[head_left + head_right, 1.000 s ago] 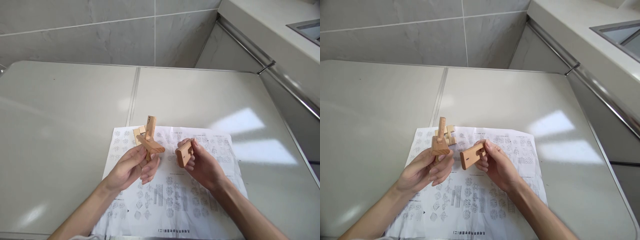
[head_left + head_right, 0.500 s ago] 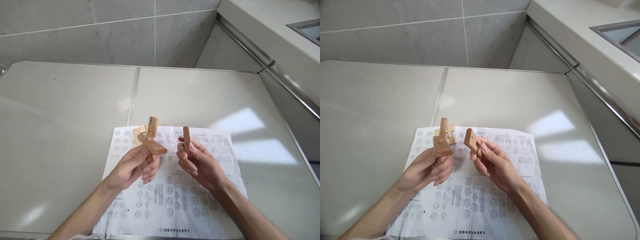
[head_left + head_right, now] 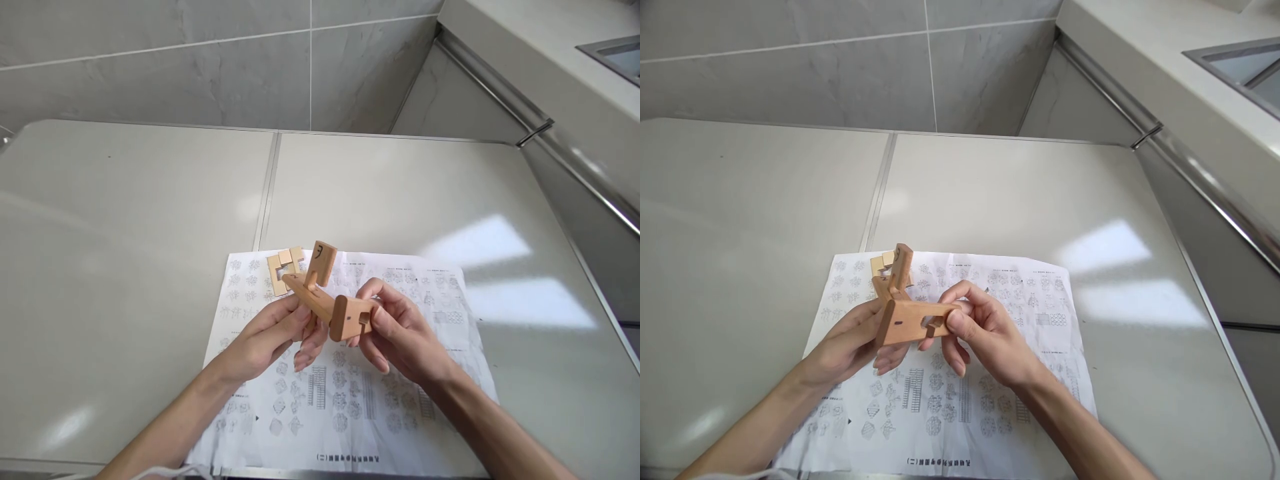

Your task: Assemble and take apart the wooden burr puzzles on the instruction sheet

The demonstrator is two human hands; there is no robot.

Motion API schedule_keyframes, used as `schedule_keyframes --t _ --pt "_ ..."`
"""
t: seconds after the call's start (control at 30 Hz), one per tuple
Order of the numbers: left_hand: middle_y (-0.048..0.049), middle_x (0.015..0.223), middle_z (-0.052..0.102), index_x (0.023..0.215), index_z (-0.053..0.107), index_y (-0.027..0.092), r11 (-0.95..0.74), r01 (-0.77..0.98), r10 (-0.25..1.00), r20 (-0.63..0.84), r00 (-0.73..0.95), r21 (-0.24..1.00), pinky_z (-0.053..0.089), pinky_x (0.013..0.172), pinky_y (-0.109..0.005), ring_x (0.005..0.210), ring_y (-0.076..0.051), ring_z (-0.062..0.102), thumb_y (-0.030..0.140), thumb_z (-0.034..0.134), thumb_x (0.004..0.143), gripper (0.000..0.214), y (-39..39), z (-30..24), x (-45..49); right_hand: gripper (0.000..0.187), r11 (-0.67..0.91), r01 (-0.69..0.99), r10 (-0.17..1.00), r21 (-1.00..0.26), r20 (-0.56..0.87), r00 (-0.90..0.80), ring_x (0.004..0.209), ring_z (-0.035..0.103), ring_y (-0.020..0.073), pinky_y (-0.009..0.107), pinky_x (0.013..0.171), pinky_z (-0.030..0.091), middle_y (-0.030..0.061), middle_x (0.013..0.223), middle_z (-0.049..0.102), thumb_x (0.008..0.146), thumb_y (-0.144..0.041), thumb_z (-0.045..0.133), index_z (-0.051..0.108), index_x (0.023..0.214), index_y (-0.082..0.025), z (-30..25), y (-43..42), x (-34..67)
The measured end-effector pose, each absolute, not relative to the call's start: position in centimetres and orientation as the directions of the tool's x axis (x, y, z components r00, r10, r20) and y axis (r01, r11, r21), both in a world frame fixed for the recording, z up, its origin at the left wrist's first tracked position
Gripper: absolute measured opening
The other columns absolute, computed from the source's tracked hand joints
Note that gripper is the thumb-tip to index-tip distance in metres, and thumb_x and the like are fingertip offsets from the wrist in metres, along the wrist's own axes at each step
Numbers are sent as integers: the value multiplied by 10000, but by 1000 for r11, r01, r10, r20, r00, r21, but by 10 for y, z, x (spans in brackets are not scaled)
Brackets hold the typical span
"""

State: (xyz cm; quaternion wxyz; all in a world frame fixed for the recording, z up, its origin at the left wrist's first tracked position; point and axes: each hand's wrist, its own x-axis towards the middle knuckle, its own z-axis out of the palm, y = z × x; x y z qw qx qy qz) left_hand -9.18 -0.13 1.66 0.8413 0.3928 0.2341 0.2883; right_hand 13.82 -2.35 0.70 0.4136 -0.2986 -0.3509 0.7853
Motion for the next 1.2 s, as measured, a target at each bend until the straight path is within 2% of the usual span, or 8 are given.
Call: schedule_keyframes --t 0.17,0.47,0.67,0.73,0.9,0.97,1.1,1.2 --pt "-19 756 574 1018 674 155 517 -260 663 -189 725 816 439 524 -245 541 -97 463 472 539 1098 353 -2 17 -91 241 -378 -431 869 -819 -153 -470 428 541 83 209 449 356 8 777 771 1059 -476 667 586 1036 -250 5 -26 140" --pt "-59 842 637 1095 725 157 470 -233 669 -171 724 852 444 533 -251 544 -91 462 509 515 1101 411 -1 18 -90 244 -280 -363 909 -889 -123 -399 428 574 105 235 434 382 13 761 767 1051 -471 676 592 1013 -244 10 -27 138" --pt "16 651 489 1132 728 156 440 -181 674 -191 713 879 437 569 -257 555 -116 439 476 496 1111 396 -1 20 -90 233 -203 -308 948 -929 -108 -299 449 572 110 246 440 408 -16 706 707 1024 -449 725 620 999 -242 16 -26 138" --pt "16 647 481 1135 727 152 431 -167 675 -194 712 887 431 572 -260 561 -121 434 443 483 1117 381 -1 21 -90 209 -184 -294 955 -938 -99 -280 460 573 106 245 435 415 -10 740 716 1031 -430 719 627 1005 -244 17 -26 139" --pt "22 677 484 1311 695 175 389 -148 690 -181 700 909 465 649 -286 578 -120 457 360 435 1135 364 -1 20 -89 152 -127 -212 970 -969 -76 -232 486 585 110 265 457 451 -1 791 732 1034 -378 723 641 1017 -251 17 -28 141" --pt "19 694 484 1305 706 174 369 -140 695 -173 698 919 478 684 -296 592 -118 462 357 431 1138 370 -1 20 -89 142 -115 -175 974 -978 -77 -213 502 587 114 272 471 460 4 792 739 1032 -365 726 641 1024 -253 18 -28 141" --pt "19 709 468 1262 716 169 419 -185 681 -172 712 889 459 612 -267 586 -110 446 402 457 1134 371 -2 19 -90 168 -145 -167 969 -975 -106 -221 509 578 116 272 475 462 7 781 737 1032 -389 724 633 1017 -249 19 -27 141" --pt "23 710 473 1252 700 169 498 -233 647 -178 742 835 449 572 -252 566 -100 435 446 478 1128 376 -2 17 -91 166 -171 -240 955 -956 -100 -281 506 569 105 251 471 453 -20 732 692 1035 -388 721 632 1031 -247 16 -25 139"
